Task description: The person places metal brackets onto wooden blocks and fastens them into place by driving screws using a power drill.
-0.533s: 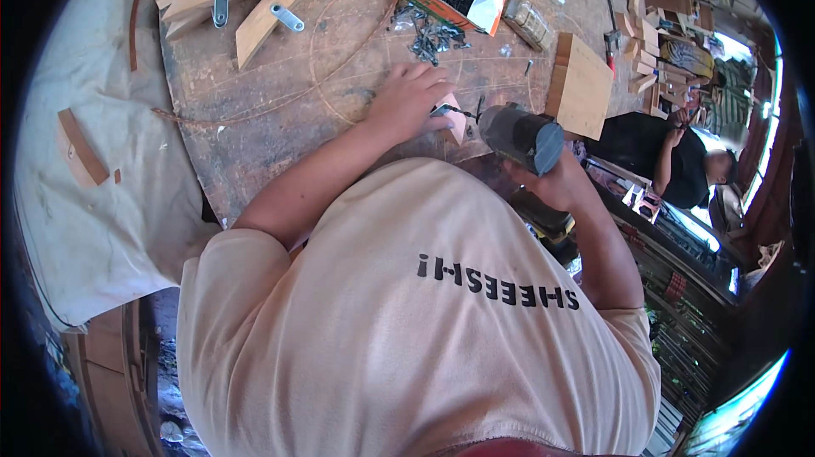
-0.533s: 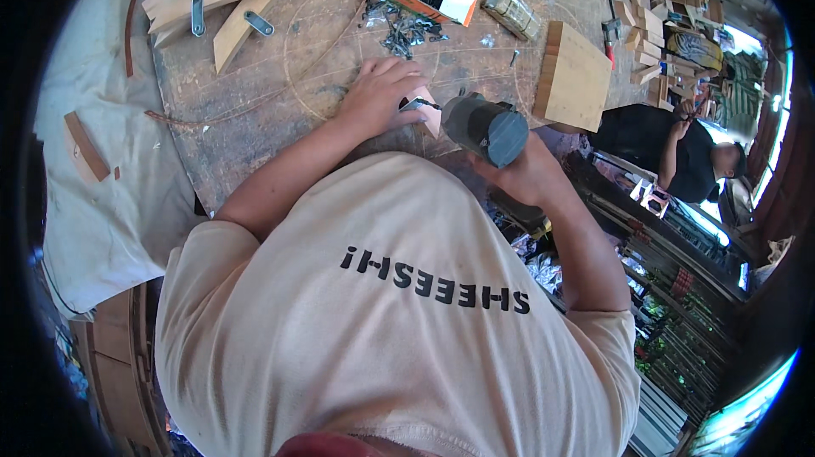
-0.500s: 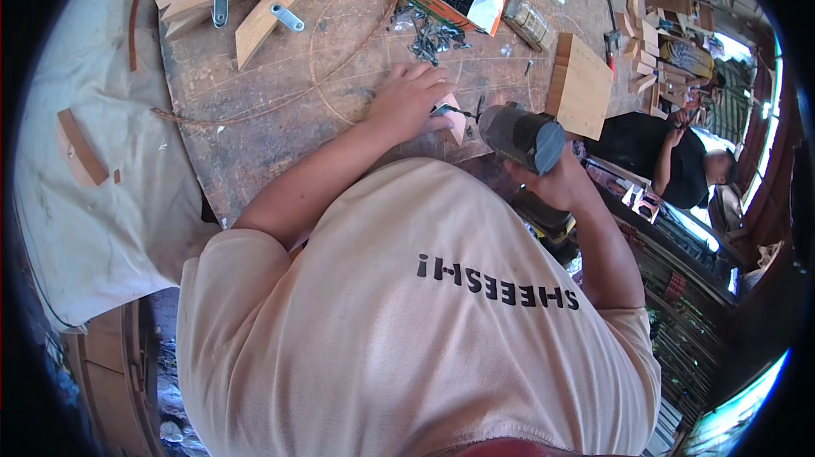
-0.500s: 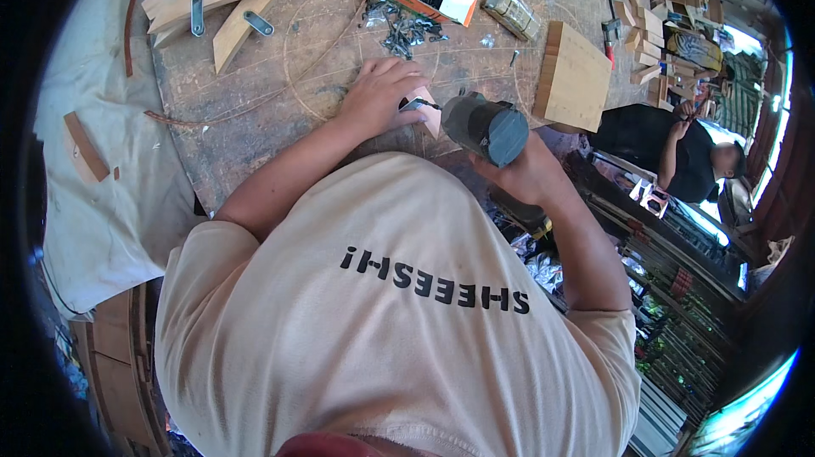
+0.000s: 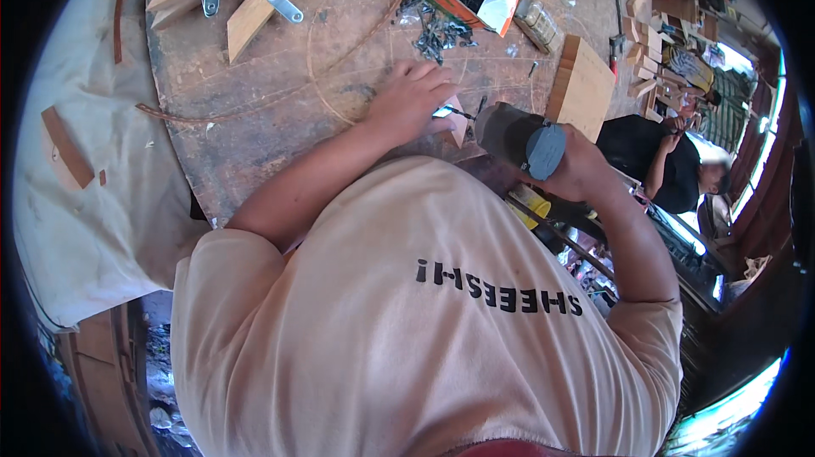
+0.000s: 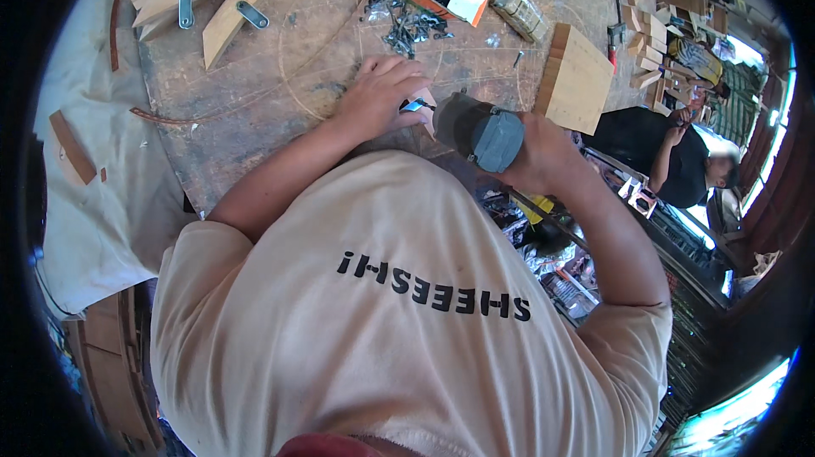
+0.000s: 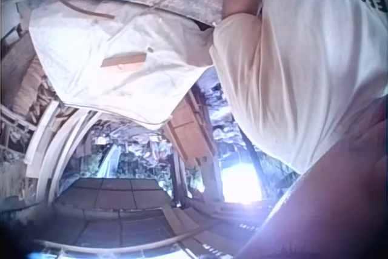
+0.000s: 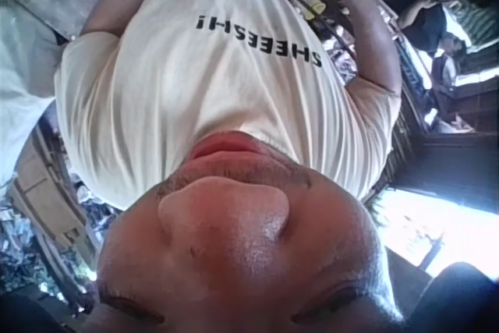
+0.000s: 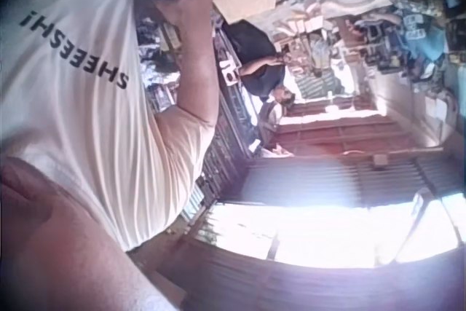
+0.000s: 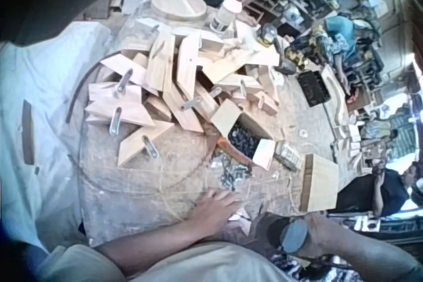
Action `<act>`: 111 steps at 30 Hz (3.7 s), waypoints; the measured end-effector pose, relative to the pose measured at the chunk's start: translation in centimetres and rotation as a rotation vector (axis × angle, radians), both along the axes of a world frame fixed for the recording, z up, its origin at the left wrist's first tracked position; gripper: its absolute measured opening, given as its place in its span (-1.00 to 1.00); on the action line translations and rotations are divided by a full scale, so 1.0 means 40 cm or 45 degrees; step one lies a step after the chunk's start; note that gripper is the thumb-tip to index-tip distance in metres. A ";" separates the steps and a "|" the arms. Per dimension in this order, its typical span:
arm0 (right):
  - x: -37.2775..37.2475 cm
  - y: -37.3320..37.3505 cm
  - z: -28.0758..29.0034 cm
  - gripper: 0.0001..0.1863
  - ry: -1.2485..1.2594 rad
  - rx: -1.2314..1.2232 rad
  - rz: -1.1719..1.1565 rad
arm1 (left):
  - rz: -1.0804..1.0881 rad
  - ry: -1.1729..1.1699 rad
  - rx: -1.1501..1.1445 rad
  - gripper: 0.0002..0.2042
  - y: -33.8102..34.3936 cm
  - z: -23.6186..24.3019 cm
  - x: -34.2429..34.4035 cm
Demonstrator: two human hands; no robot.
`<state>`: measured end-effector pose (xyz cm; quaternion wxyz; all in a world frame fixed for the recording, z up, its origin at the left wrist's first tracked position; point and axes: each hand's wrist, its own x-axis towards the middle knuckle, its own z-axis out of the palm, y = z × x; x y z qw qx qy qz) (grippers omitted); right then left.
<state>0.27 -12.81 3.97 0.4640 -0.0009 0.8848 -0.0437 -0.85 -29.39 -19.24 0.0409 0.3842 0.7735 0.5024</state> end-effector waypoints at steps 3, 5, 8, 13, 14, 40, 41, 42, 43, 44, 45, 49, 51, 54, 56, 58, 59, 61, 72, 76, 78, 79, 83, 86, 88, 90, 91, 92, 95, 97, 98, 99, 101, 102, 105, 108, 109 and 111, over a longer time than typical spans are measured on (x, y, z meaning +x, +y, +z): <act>-0.038 0.016 0.006 -0.58 -0.106 -0.099 0.011 | 0.016 -0.008 0.013 -0.49 -0.003 -0.002 0.003; -0.068 0.012 0.009 -0.50 -0.145 -0.037 -0.017 | 0.001 -0.022 -0.008 -0.49 -0.007 0.000 0.000; -0.058 0.029 0.010 -0.43 0.125 -0.064 0.244 | -0.029 -0.037 -0.012 -0.48 -0.007 -0.001 -0.004; -0.058 0.020 0.013 -0.39 0.168 -0.005 0.314 | 0.002 -0.041 0.024 -0.47 -0.005 -0.009 0.001; -0.058 0.022 0.014 -0.39 0.189 -0.008 0.313 | -0.001 -0.056 0.025 -0.48 -0.004 -0.009 0.001; 0.062 -0.030 -0.019 -0.52 0.152 -0.093 -0.258 | 0.074 0.049 0.007 -0.50 0.009 -0.024 0.013; 0.057 -0.042 -0.014 -0.51 0.122 -0.121 -0.307 | 0.080 0.051 0.010 -0.50 0.009 -0.025 0.013; 0.060 -0.042 -0.017 -0.51 0.121 -0.120 -0.309 | 0.086 0.053 0.013 -0.51 0.008 -0.026 0.014; 0.066 -0.039 -0.019 -0.51 0.125 -0.104 -0.303 | 0.083 0.054 0.015 -0.51 0.007 -0.023 0.013; 0.070 -0.037 -0.021 -0.52 0.130 -0.089 -0.297 | 0.039 0.015 -0.014 -0.49 0.004 -0.017 0.009; 0.074 -0.034 -0.021 -0.52 0.131 -0.088 -0.299 | -0.004 -0.023 -0.043 -0.47 0.002 -0.013 0.007; 0.081 -0.037 -0.023 -0.52 0.138 -0.107 -0.442 | -0.028 -0.042 -0.060 -0.48 0.001 -0.010 0.004; 0.085 -0.042 -0.022 -0.52 0.144 -0.178 -0.615 | -0.007 -0.032 -0.052 -0.49 0.002 -0.010 0.006; 0.093 -0.041 -0.025 -0.52 0.189 -0.170 -0.558 | 0.000 -0.024 -0.066 -0.49 0.001 -0.004 0.005; 0.103 -0.034 -0.028 -0.52 0.183 -0.142 -0.449 | 0.001 -0.019 -0.063 -0.49 -0.001 -0.002 0.005; 0.105 -0.039 -0.026 -0.52 0.201 -0.128 -0.417 | 0.004 -0.015 -0.060 -0.49 -0.002 -0.001 0.005; 0.106 -0.041 -0.026 -0.52 0.214 -0.115 -0.388 | 0.005 -0.017 -0.057 -0.49 -0.002 -0.001 0.006; 0.107 -0.038 -0.028 -0.52 0.219 -0.140 -0.414 | 0.010 -0.014 -0.051 -0.49 -0.002 -0.002 0.008; 0.116 -0.053 -0.026 -0.53 0.195 -0.101 -0.599 | 0.033 0.012 -0.035 -0.50 -0.001 -0.005 0.012; 0.135 -0.044 -0.029 -0.53 0.280 -0.155 -0.509 | 0.071 0.072 0.001 -0.54 0.001 -0.001 0.010; 0.142 -0.042 -0.030 -0.53 0.283 -0.149 -0.507 | 0.067 0.045 0.007 -0.55 0.002 -0.002 0.009; 0.147 -0.039 -0.031 -0.53 0.300 -0.153 -0.489 | 0.064 0.049 0.009 -0.55 0.003 -0.001 0.009; 0.165 -0.041 -0.032 -0.54 0.355 -0.176 -0.505 | 0.032 -0.005 0.011 -0.49 0.003 -0.006 0.012; 0.174 -0.038 -0.033 -0.55 0.362 -0.237 -0.541 | 0.035 0.016 0.028 -0.50 0.002 -0.007 0.012; 0.182 -0.036 -0.030 -0.56 0.413 -0.262 -0.493 | 0.024 0.027 0.026 -0.50 0.000 -0.005 0.010; 0.184 -0.033 -0.020 -0.57 0.462 -0.292 -0.448 | 0.024 0.045 0.044 -0.50 0.000 -0.002 0.006; 0.184 -0.038 -0.009 -0.58 0.351 -0.225 -0.706 | 0.023 0.052 0.042 -0.50 -0.001 -0.004 0.008; 0.186 -0.038 -0.003 -0.59 0.234 -0.159 -0.960 | 0.028 0.058 0.048 -0.49 -0.001 -0.006 0.010; 0.219 -0.005 -0.025 -0.67 0.404 -0.317 -1.021 | 0.026 0.076 0.029 -0.49 -0.003 0.005 0.008; 0.223 0.007 -0.029 -0.68 0.467 -0.360 -1.002 | 0.017 0.092 -0.001 -0.48 -0.003 0.016 0.006; 0.223 0.016 -0.032 -0.70 0.520 -0.391 -0.981 | -0.010 0.063 -0.062 -0.45 -0.003 0.017 0.007; 0.224 0.029 -0.035 -0.70 0.533 -0.410 -0.985 | -0.036 0.037 -0.125 -0.41 -0.005 0.022 0.006; 0.228 0.069 -0.042 -0.73 0.606 -0.406 -0.862 | -0.094 0.146 -0.151 -0.40 -0.020 0.027 -0.002; 0.230 0.095 -0.052 -0.73 0.621 -0.425 -0.867 | -0.149 0.237 -0.168 -0.39 -0.029 0.030 -0.009; 0.236 0.187 -0.099 -0.64 0.831 -0.614 -0.659 | -0.353 0.428 -0.391 -0.38 -0.042 0.059 -0.035; 0.225 0.255 -0.143 -0.68 1.016 -0.775 -0.638 | -0.321 0.547 -0.429 -0.39 -0.024 0.028 -0.031; 0.218 0.280 -0.164 -0.68 1.029 -0.806 -0.649 | -0.328 0.563 -0.460 -0.39 -0.015 0.026 -0.028; 0.189 0.337 -0.219 -0.69 1.171 -0.971 -0.619 | -0.353 0.525 -0.430 -0.44 0.004 0.031 -0.022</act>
